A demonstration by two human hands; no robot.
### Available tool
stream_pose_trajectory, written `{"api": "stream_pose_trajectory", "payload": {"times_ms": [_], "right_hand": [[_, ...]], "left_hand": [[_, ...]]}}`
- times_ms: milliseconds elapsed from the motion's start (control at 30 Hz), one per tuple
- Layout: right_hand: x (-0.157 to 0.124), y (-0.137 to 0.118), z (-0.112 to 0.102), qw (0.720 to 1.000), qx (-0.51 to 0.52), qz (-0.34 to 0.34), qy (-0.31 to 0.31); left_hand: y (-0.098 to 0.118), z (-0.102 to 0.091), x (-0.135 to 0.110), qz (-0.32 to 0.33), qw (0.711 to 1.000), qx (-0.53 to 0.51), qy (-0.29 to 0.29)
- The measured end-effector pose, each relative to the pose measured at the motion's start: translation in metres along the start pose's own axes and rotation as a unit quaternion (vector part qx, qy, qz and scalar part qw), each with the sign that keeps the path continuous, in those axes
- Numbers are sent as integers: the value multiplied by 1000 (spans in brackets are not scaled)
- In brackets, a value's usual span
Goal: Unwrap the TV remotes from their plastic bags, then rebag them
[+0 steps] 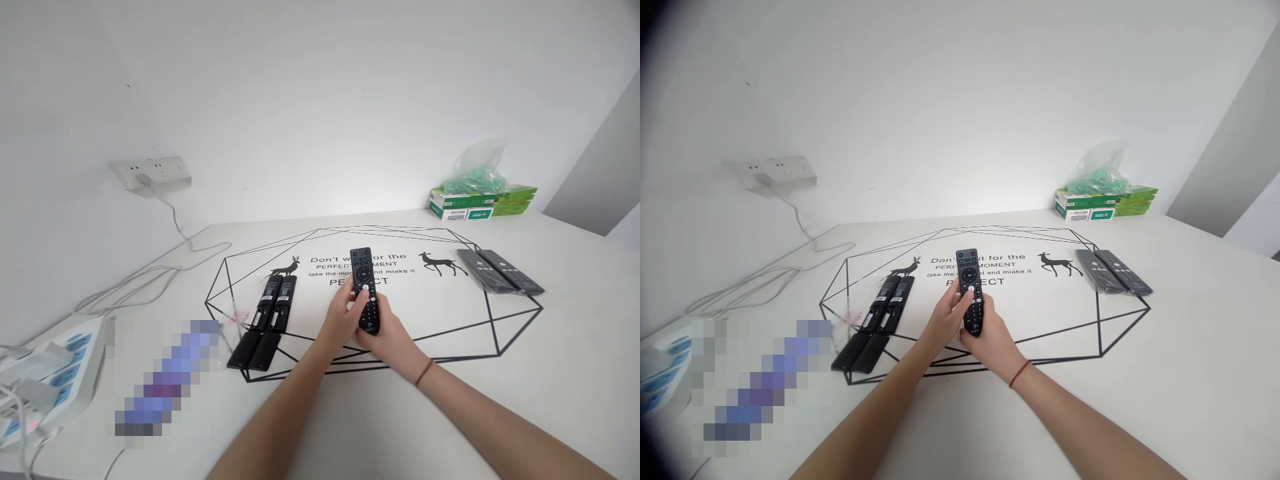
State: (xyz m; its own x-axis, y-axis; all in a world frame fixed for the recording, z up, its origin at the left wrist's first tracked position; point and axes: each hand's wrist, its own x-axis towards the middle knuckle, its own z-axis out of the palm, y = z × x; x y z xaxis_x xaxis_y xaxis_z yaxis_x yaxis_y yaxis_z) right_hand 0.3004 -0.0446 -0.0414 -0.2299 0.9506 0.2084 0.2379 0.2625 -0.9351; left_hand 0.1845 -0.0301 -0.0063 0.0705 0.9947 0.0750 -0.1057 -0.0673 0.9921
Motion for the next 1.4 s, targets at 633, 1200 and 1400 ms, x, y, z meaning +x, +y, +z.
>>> {"api": "stream_pose_trajectory", "payload": {"times_ms": [633,1200,1400], "right_hand": [[2,-2,-2,992,-33,94,80],[1,-2,-1,993,-19,93,77],[1,-3,-1,993,-35,93,63]], "left_hand": [[33,-105,19,97,859,445,235],[40,-191,1,-226,742,476,414],[48,-185,6,7,836,335,434]]}}
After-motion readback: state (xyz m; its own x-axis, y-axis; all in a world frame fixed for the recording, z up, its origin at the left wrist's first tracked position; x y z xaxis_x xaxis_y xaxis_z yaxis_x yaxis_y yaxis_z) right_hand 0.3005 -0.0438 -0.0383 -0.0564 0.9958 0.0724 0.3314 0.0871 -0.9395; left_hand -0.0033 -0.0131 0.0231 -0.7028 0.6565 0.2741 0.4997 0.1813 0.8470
